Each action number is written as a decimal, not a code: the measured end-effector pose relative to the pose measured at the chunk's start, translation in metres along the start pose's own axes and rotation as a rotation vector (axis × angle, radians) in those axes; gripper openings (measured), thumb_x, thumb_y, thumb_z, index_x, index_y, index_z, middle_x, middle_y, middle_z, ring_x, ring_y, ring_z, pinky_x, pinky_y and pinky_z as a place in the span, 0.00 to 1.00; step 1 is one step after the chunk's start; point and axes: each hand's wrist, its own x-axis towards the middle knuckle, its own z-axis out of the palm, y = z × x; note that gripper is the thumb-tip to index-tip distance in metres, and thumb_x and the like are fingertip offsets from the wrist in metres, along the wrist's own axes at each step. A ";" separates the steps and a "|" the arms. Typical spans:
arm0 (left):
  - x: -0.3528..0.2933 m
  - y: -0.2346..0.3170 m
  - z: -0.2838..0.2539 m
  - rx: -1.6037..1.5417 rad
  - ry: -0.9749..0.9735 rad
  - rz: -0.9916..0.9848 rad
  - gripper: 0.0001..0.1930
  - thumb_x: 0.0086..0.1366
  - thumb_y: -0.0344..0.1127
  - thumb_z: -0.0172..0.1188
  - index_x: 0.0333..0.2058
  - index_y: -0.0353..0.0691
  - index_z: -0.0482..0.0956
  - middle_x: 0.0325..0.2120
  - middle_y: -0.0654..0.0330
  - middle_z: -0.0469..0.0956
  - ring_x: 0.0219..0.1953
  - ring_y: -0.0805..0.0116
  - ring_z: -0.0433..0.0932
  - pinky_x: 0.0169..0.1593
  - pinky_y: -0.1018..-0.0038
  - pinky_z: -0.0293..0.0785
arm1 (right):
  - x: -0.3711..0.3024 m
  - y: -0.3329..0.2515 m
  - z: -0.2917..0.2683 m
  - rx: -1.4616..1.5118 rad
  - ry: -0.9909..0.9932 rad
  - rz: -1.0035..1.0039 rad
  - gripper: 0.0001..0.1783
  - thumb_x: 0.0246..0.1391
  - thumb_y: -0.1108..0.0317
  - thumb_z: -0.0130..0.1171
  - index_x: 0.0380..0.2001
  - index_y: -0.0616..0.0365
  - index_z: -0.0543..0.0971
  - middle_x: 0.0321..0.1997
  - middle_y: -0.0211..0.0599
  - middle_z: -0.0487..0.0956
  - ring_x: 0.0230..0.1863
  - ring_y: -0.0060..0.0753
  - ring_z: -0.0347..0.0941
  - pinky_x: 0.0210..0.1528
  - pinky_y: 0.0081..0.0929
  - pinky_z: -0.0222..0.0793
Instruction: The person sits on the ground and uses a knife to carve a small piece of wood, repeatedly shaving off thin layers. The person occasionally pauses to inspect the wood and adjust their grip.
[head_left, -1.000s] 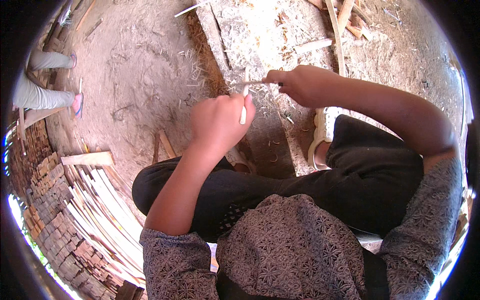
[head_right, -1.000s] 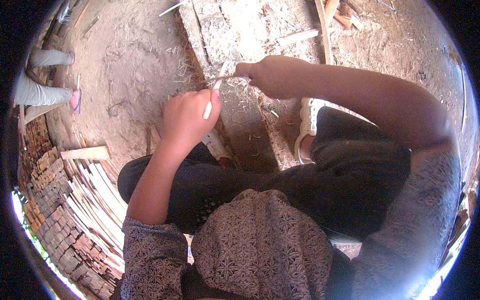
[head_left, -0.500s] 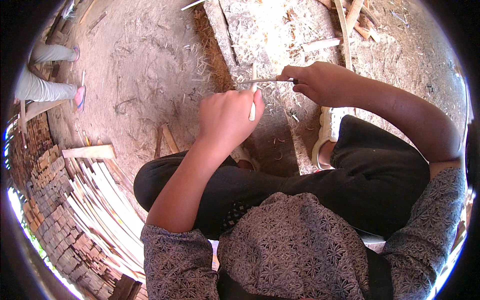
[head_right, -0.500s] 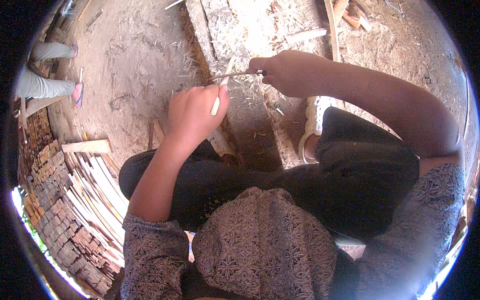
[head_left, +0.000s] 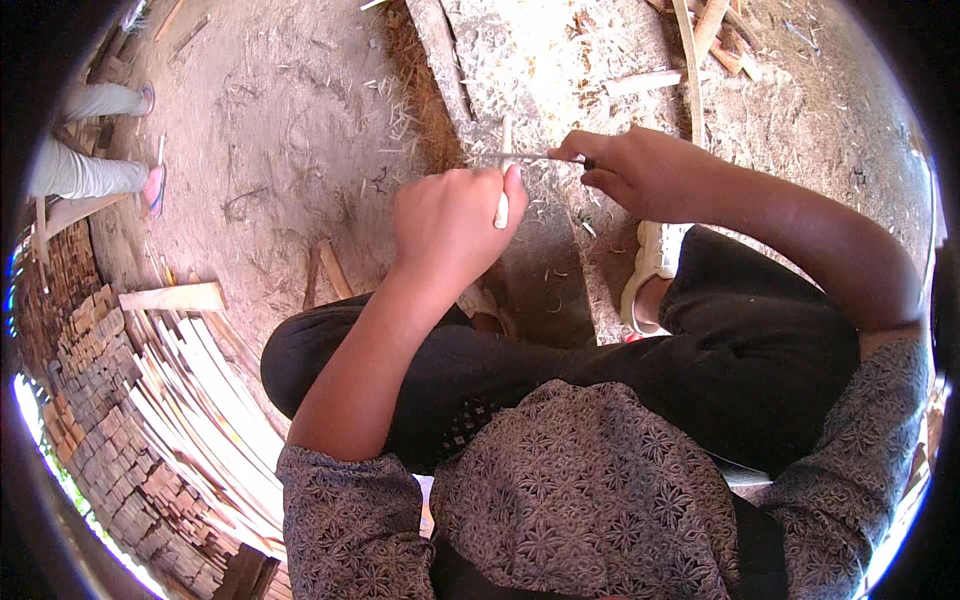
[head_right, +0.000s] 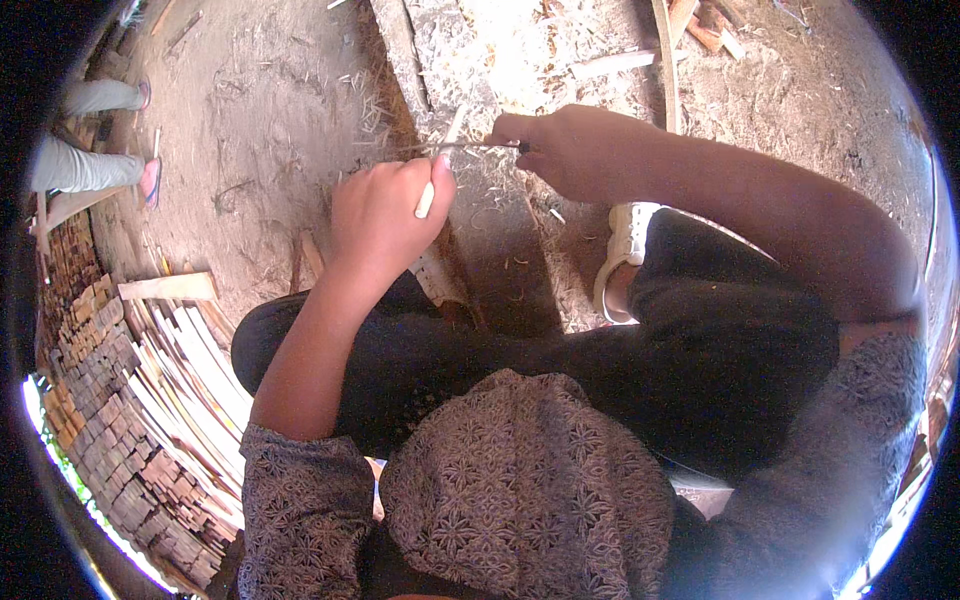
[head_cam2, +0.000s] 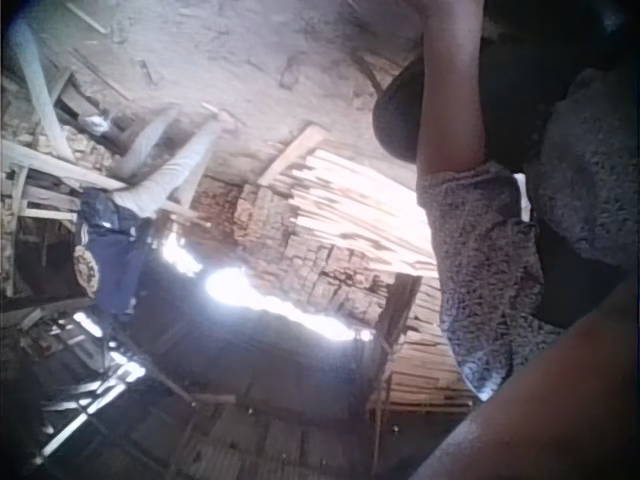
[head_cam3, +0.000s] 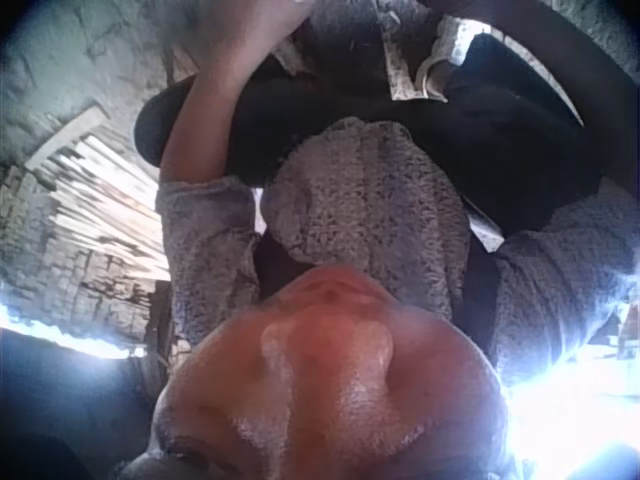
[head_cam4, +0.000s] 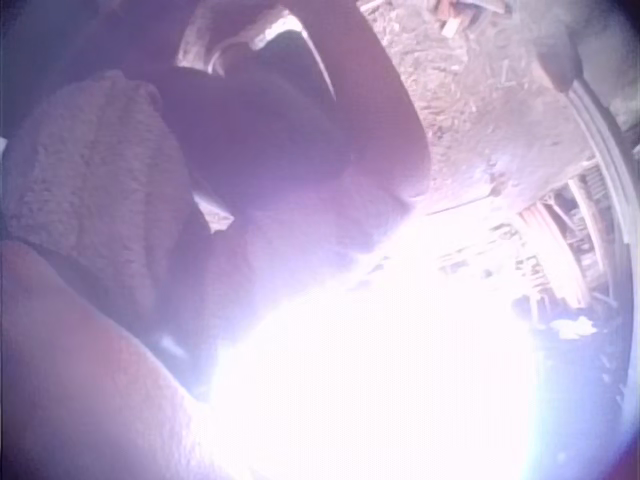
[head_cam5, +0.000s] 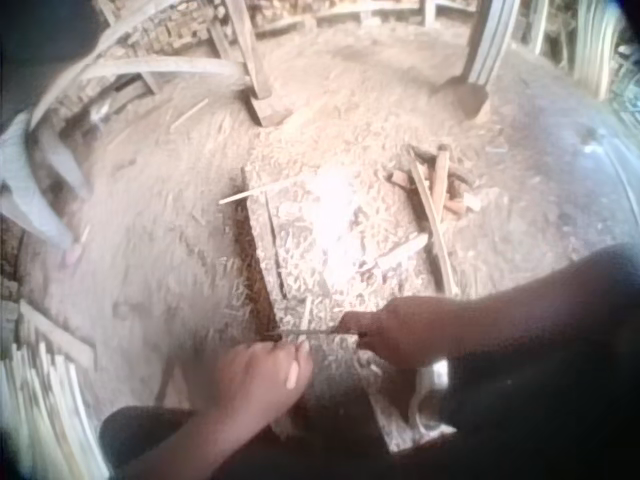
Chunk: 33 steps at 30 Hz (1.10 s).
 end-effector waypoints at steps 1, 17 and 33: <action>-0.001 0.000 0.000 0.006 -0.006 -0.003 0.23 0.71 0.45 0.52 0.19 0.42 0.84 0.12 0.51 0.78 0.16 0.52 0.81 0.23 0.60 0.76 | 0.000 -0.003 0.003 -0.034 0.013 -0.013 0.18 0.68 0.62 0.54 0.60 0.46 0.70 0.32 0.52 0.83 0.36 0.56 0.83 0.41 0.50 0.77; 0.006 -0.005 0.000 -0.066 0.044 -0.009 0.24 0.71 0.43 0.52 0.17 0.40 0.83 0.11 0.50 0.76 0.15 0.51 0.79 0.22 0.58 0.75 | 0.003 0.008 -0.003 0.032 0.020 -0.019 0.21 0.70 0.65 0.53 0.63 0.46 0.68 0.27 0.53 0.82 0.29 0.56 0.82 0.34 0.53 0.72; 0.005 -0.008 0.001 -0.084 0.075 -0.015 0.24 0.71 0.43 0.51 0.17 0.42 0.82 0.11 0.50 0.76 0.15 0.50 0.79 0.23 0.58 0.75 | 0.005 -0.002 -0.002 0.053 0.017 0.002 0.19 0.70 0.64 0.53 0.61 0.48 0.68 0.27 0.54 0.81 0.30 0.57 0.82 0.35 0.52 0.72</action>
